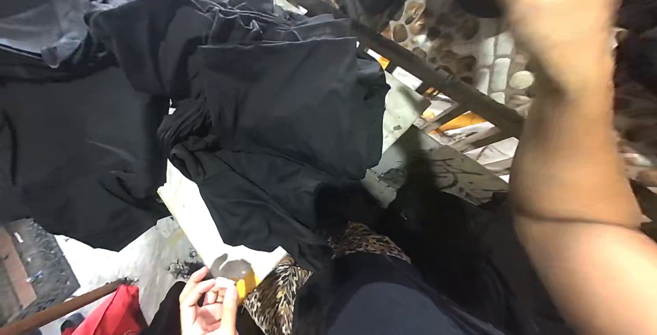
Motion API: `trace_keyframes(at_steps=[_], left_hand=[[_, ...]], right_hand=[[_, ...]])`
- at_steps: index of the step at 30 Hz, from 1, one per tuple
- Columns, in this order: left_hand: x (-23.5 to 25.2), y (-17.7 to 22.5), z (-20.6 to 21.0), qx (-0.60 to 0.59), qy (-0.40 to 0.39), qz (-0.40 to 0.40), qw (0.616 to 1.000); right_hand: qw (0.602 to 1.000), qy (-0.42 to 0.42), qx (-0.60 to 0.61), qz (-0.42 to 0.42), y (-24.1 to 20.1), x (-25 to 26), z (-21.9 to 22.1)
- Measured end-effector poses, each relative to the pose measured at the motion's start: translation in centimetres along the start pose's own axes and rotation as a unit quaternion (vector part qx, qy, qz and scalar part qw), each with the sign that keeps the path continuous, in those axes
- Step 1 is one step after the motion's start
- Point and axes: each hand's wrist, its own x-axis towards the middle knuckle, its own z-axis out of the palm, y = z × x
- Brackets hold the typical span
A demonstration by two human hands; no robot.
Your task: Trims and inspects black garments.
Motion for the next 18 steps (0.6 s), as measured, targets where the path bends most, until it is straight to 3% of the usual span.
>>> trace_keyframes(at_steps=[2,5,7,8,18], left_hand=[[0.3,0.2,2.1,0.012,-0.042,-0.003,0.999],[0.4,0.2,6.3,0.001,-0.108,-0.001,0.994],[0.8,0.3,8.5,-0.027,-0.135,0.016,0.990],[1.1,0.5,9.2,-0.035,-0.143,0.028,0.989],[2.7,0.9,11.1,-0.053,-0.155,0.058,0.985]], right_hand=[[0.973,-0.157,0.104,-0.134,-3.8,-5.2,2.5],[0.846,-0.366,0.253,-0.295,-6.9,-11.7,7.6],[0.774,-0.475,0.274,-0.316,-8.6,-13.1,9.0],[0.760,-0.504,0.263,-0.316,-9.2,-13.1,9.2],[0.772,-0.495,0.239,-0.319,-9.2,-12.1,9.4]])
